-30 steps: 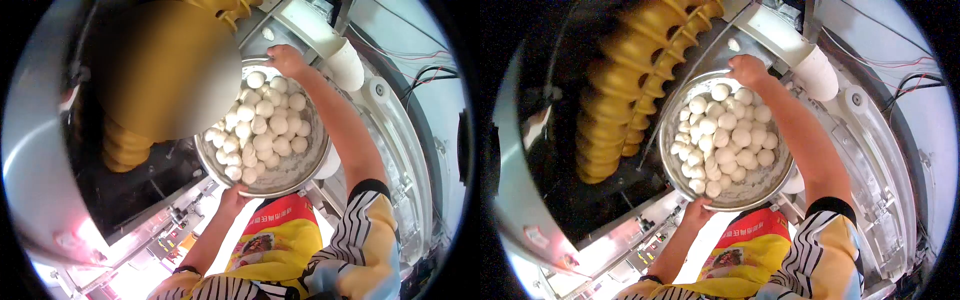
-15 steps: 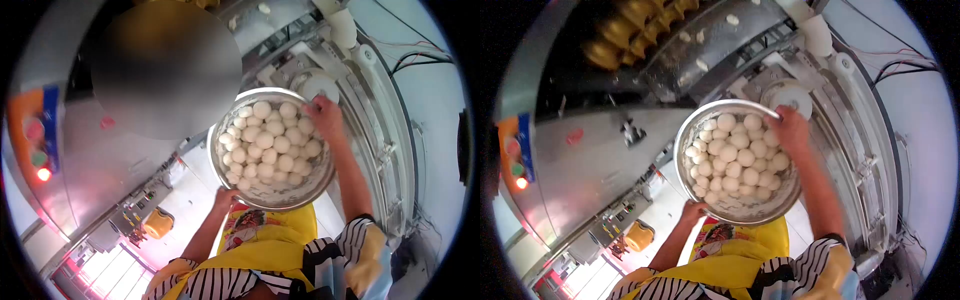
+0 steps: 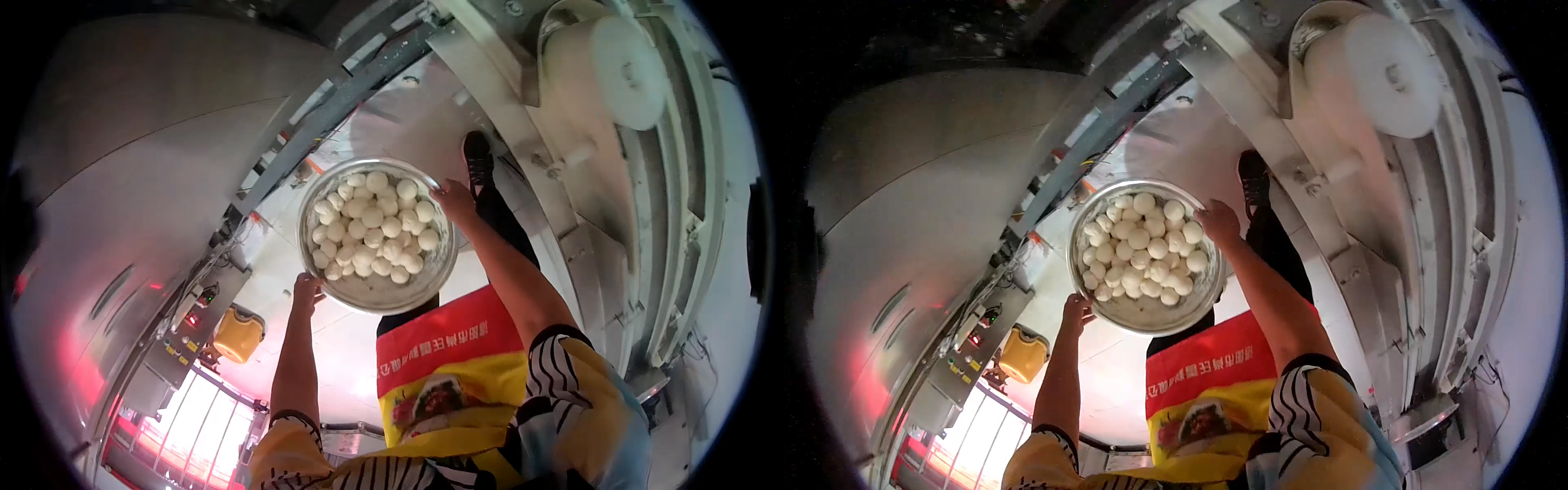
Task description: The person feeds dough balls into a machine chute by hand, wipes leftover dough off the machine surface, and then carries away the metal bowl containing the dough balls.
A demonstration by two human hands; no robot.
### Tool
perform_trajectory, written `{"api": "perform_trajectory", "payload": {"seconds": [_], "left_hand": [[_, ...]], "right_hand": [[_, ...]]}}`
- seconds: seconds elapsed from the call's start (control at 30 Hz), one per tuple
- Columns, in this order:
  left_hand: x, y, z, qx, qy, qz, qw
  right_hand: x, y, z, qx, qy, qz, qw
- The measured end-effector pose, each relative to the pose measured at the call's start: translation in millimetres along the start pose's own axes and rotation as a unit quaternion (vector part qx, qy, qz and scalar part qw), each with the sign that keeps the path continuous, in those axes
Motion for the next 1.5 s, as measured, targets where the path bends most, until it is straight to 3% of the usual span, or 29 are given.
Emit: {"api": "perform_trajectory", "payload": {"seconds": [0.2,0.33,0.37,0.4,0.47,0.53,0.6,0.67,0.73,0.77,0.87,0.9,0.97,1.0,1.03,1.13,1.17,1.2,1.27,1.33,1.4,1.5], "left_hand": [[12.7,10.8,1.2,-0.027,0.102,-0.029,0.994],[15.1,-0.5,-5.7,-0.057,0.146,-0.044,0.987],[17.0,-2.0,-6.5,-0.073,0.157,-0.043,0.984],[18.6,0.9,-3.5,-0.079,0.155,-0.051,0.983],[20.4,6.2,-9.7,-0.093,0.145,-0.061,0.983],[2.7,-0.4,-13.2,-0.063,0.12,-0.068,0.988],[-13.2,14.1,-4.6,-0.027,0.073,-0.144,0.986],[-23.5,32.3,1.1,-0.038,0.085,-0.207,0.974],[-31.3,44.3,1.7,-0.052,0.083,-0.256,0.962],[-45.8,42.1,3.3,-0.053,0.087,-0.239,0.966],[-76.9,53.4,5.8,-0.053,0.108,-0.201,0.972],[-82.5,51.3,3.4,-0.055,0.114,-0.201,0.971],[-102.9,42.6,0.2,-0.03,0.124,-0.225,0.966],[-110.4,39.5,-1.2,-0.022,0.131,-0.236,0.962],[-121.6,27.5,-2.3,0.006,0.13,-0.247,0.96],[-175.0,-30.2,3.2,0.086,0.127,-0.399,0.904],[-206.9,-62.1,3.6,0.066,0.115,-0.372,0.919],[-239.7,-93.3,8.9,0.077,0.116,-0.423,0.895],[-295.4,-155.4,12.8,0.118,0.081,-0.536,0.832],[-375.9,-240.9,20.6,0.134,0.041,-0.674,0.725],[-420.3,-286.6,23.8,0.144,0.005,-0.722,0.676],[-494.3,-345.8,23.3,0.152,-0.092,-0.79,0.587]], "right_hand": [[-32.1,30.8,22.6,-0.04,-0.089,-0.034,0.995],[-48.0,43.9,35.2,-0.065,-0.032,-0.073,0.995],[-49.2,48.7,36.9,-0.097,0.058,-0.106,0.988],[-44.3,69.3,50.3,-0.153,-0.03,-0.022,0.988],[-22.7,110.6,73.8,-0.252,-0.192,0.148,0.937],[13.5,157.1,89.2,-0.235,-0.269,0.214,0.909],[41.9,174.0,78.0,-0.318,-0.309,0.271,0.855],[80.1,171.4,58.1,-0.354,-0.299,0.302,0.833],[120.1,132.4,39.8,-0.36,-0.247,0.3,0.848],[109.9,124.6,42.9,-0.287,-0.302,0.335,0.845],[46.6,134.7,58.1,-0.074,-0.241,0.164,0.954],[19.5,145.2,56.5,-0.047,-0.266,0.253,0.929],[-35.1,148.2,36.9,0.078,-0.121,0.181,0.973],[-65.7,164.0,29.5,-0.045,-0.054,0.151,0.986],[-96.5,178.5,28.6,-0.062,-0.018,0.181,0.981],[-150.7,209.8,48.2,-0.094,-0.029,0.216,0.971],[-163.2,237.0,79.0,-0.045,-0.033,0.191,0.98],[-179.8,267.0,110.9,0.001,-0.036,0.164,0.986],[-196.5,303.8,166.5,0.071,-0.076,0.168,0.98],[-206.3,352.1,252.8,0.238,-0.078,0.161,0.955],[-212.5,378.2,341.5,0.225,-0.179,0.213,0.934],[-189.4,388.8,460.1,0.214,-0.26,0.194,0.921]]}}
Point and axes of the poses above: each hand's wrist, its own x-axis towards the middle knuckle, its own z-axis out of the back of the hand, y = z × x, the point moved 4 cm from there along x, towards the middle knuckle, and after that the axes turned 9 degrees about -y, right-handed, at the moved point
